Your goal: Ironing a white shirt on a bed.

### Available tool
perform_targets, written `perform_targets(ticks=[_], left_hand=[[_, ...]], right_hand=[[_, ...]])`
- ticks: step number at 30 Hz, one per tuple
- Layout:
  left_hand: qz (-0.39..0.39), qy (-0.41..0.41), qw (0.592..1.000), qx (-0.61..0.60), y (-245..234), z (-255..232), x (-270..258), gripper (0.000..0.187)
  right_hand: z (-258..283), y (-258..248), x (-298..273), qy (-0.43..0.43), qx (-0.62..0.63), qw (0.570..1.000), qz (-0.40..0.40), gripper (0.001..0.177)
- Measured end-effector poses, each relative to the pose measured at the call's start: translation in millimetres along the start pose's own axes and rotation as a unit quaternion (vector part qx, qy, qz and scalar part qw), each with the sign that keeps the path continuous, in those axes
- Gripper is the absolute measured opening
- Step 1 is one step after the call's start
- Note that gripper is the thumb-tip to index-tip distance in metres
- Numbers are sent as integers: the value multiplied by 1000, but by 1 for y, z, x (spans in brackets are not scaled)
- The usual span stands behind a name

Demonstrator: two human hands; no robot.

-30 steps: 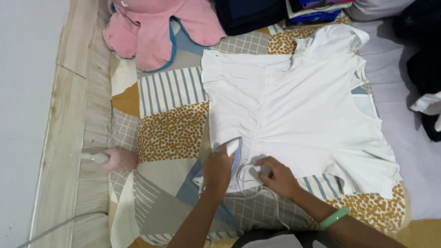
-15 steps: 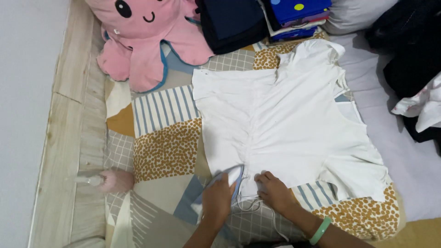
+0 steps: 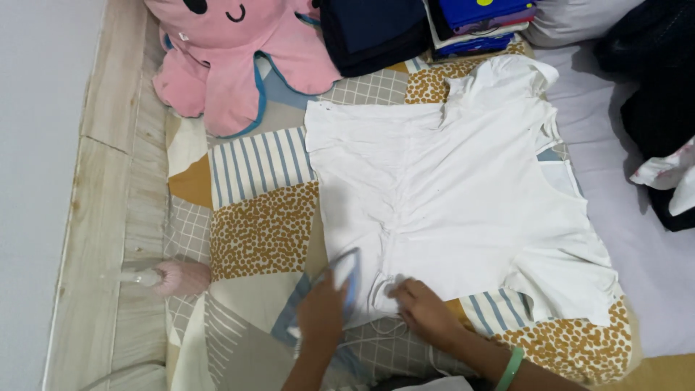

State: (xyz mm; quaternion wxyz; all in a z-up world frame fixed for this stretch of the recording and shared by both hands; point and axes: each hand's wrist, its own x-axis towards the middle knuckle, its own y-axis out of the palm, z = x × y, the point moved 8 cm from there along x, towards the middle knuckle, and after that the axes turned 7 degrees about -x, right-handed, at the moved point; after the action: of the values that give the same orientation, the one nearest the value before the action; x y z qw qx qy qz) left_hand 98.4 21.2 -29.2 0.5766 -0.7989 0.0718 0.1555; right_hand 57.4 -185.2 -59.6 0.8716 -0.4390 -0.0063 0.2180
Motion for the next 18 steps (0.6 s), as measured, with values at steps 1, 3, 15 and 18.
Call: perform_targets(ticks=[1, 3, 15, 18], left_hand=[[2, -50, 999, 13, -13, 10, -2, 55], [4, -101, 994, 27, -24, 29, -2, 55], [-97, 20, 995, -20, -85, -5, 9, 54], [-30, 34, 999, -17, -67, -7, 15, 52]], right_hand=[[15, -2, -2, -46, 15, 999, -7, 40], [39, -3, -2, -93, 32, 995, -13, 36], [57, 82, -1, -291, -125, 948, 15, 27], [55, 50, -11, -265, 11, 961, 83, 30]])
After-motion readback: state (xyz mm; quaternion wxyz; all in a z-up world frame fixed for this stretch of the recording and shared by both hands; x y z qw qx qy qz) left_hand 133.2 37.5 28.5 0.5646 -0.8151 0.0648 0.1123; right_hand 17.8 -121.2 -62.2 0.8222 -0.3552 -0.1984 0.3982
